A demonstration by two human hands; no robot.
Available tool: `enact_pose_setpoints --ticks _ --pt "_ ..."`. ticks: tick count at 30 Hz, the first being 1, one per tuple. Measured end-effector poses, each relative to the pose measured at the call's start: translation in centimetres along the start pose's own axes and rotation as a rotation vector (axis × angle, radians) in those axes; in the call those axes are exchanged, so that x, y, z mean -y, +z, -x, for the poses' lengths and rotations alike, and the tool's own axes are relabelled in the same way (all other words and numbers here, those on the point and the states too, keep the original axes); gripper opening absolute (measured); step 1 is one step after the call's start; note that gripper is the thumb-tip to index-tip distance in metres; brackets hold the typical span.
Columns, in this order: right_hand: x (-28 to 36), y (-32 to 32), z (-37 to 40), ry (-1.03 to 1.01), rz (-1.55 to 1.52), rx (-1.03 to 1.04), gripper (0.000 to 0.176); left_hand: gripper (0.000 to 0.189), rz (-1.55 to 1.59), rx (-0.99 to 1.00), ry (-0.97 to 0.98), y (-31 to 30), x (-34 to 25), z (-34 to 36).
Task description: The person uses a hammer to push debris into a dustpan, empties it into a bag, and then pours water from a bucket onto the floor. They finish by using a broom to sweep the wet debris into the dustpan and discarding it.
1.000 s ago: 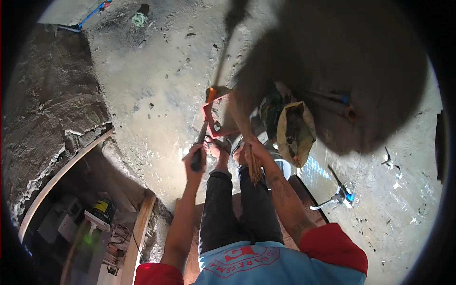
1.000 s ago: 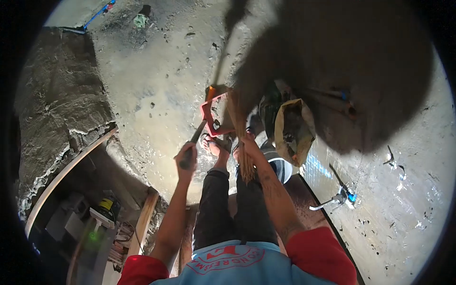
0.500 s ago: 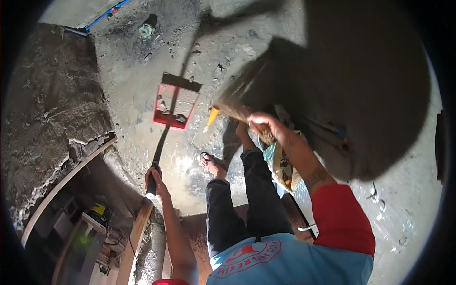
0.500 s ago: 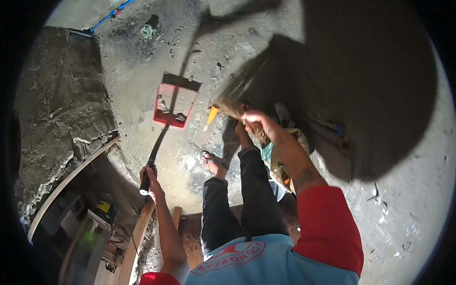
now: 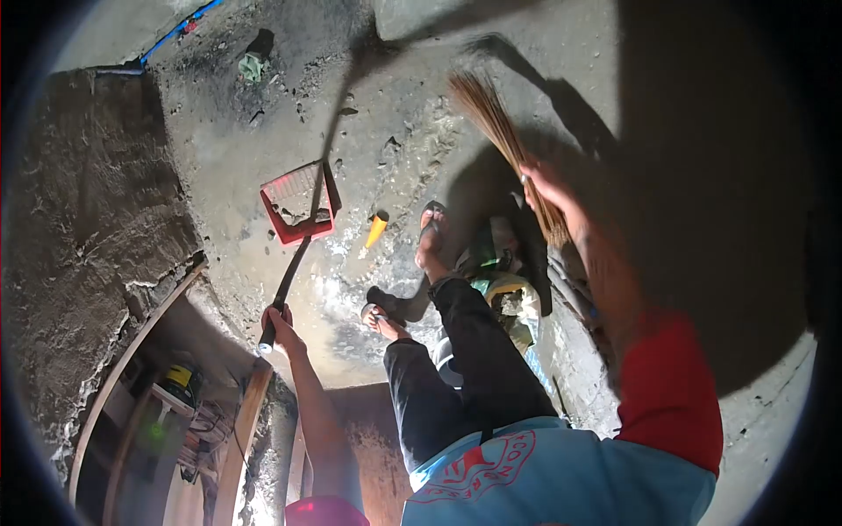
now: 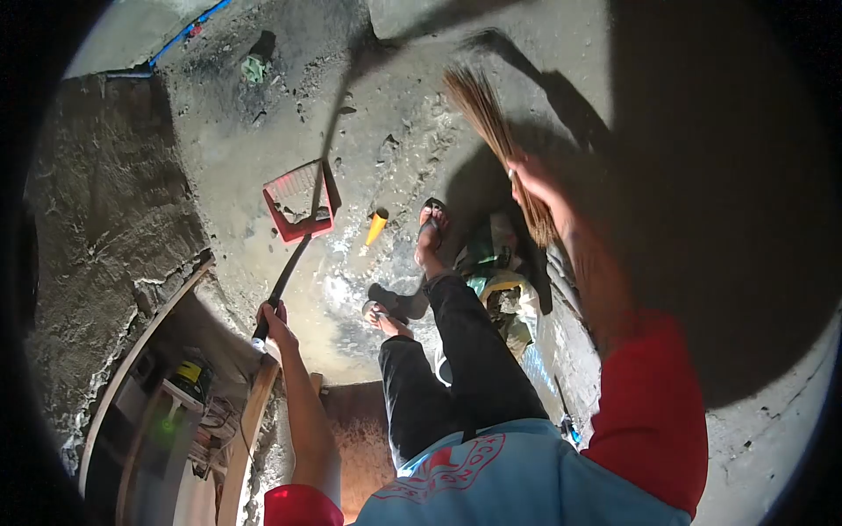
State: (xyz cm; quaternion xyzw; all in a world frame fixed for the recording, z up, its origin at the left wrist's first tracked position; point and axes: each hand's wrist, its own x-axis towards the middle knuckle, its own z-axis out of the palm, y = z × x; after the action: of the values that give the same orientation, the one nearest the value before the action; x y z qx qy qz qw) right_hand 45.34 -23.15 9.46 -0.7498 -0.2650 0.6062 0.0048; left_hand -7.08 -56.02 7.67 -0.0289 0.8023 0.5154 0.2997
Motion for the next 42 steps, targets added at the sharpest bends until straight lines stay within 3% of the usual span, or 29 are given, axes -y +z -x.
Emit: enact_pose_setpoints --ticks 3,7,8,9,10,11,16,20,22,23,24,25,26,27,31,33,35,36,37,38,39,40,41,42 --pt "-1.4 1.9 3.3 -0.038 -0.038 0.147 0.022 0.029 -0.008 -0.036 0.003 1.5 0.3 1.1" --pt "-2.4 1.1 -7.0 0.086 0.076 0.434 0.029 0.026 0.008 -0.060 -0.020 2.2 0.1 1.8" --pt "-0.6 0.4 -4.8 -0.222 -0.254 0.224 0.033 0.026 0.007 -0.063 -0.016 2.0 0.2 1.5" --pt "1.2 -0.8 -9.1 -0.164 -0.194 0.312 0.031 0.025 0.016 -0.052 -0.018 1.4 0.7 0.8" --pt "3.3 -1.8 -9.5 -0.206 -0.197 0.246 0.029 0.026 0.003 -0.034 -0.009 1.1 0.6 0.6" --pt "6.1 -1.7 -12.3 -0.205 0.149 0.144 0.027 0.025 -0.003 -0.035 -0.015 1.4 0.3 0.7" --pt "6.2 -2.7 -2.4 -0.152 0.204 0.033 0.025 0.024 -0.024 -0.027 -0.016 1.7 0.0 0.8" --pt "3.1 0.4 0.7 0.020 0.275 0.129 0.026 0.024 -0.023 -0.032 0.000 2.3 -0.2 0.3" --pt "2.8 0.6 -5.0 0.057 0.447 0.341 0.023 0.025 -0.030 -0.037 -0.009 2.4 -0.5 0.1" --pt "1.4 0.0 -9.9 -0.094 0.436 0.318 0.027 0.024 -0.026 -0.046 -0.015 2.5 -0.9 0.3" --pt "1.3 -0.4 -13.1 -0.241 0.122 0.245 0.024 0.023 -0.020 -0.052 -0.019 2.7 -1.1 0.4" --pt "6.7 0.4 -13.5 -0.222 0.391 0.188 0.023 0.024 -0.038 -0.038 -0.040 2.4 -1.2 0.3" --pt "10.5 1.3 -11.0 -0.230 0.313 0.072 0.022 0.024 -0.041 -0.022 -0.037 2.2 -1.2 0.4" --pt "12.0 1.0 -11.1 -0.300 0.332 0.115 0.020 0.024 -0.022 -0.034 -0.035 2.1 -0.9 0.3" --pt "12.2 0.7 -2.7 -0.371 0.432 -0.072 0.025 0.023 -0.011 -0.028 -0.027 1.4 -0.2 0.4" --pt "10.8 -0.8 -0.6 -0.334 0.232 0.023 0.026 0.023 -0.001 -0.036 -0.034 1.7 -0.2 0.3" --pt "8.8 -0.6 1.2 -0.153 0.227 0.003 0.021 0.023 0.000 -0.038 -0.045 1.9 -0.3 0.1" --pt "7.8 0.2 0.7 0.035 0.207 0.047 0.027 0.022 -0.013 -0.050 -0.032 2.0 -0.5 -0.1" --pt "4.7 1.3 -1.9 0.142 -0.029 0.147 0.027 0.020 -0.024 -0.064 -0.018 2.2 -0.6 -0.3" --pt "1.8 2.7 -2.1 0.110 -0.524 0.353 0.026 0.020 -0.021 -0.067 -0.019 2.1 -0.5 -0.5" --pt "-1.8 5.0 -8.4 0.394 -0.786 0.794 0.033 0.020 -0.020 -0.069 -0.032 1.9 -0.6 -0.6" --pt "-2.7 9.2 -9.6 0.364 -0.710 0.732 0.047 0.020 -0.021 -0.067 -0.041 1.7 -0.6 -0.9" --pt "-3.9 12.9 -12.4 0.635 -0.849 1.017 0.048 0.020 -0.003 -0.061 -0.035 1.6 -0.5 -1.0" --pt "-3.3 16.4 -11.5 0.340 -0.739 0.949 0.048 0.022 -0.025 -0.038 -0.040 1.1 -0.4 -1.2"
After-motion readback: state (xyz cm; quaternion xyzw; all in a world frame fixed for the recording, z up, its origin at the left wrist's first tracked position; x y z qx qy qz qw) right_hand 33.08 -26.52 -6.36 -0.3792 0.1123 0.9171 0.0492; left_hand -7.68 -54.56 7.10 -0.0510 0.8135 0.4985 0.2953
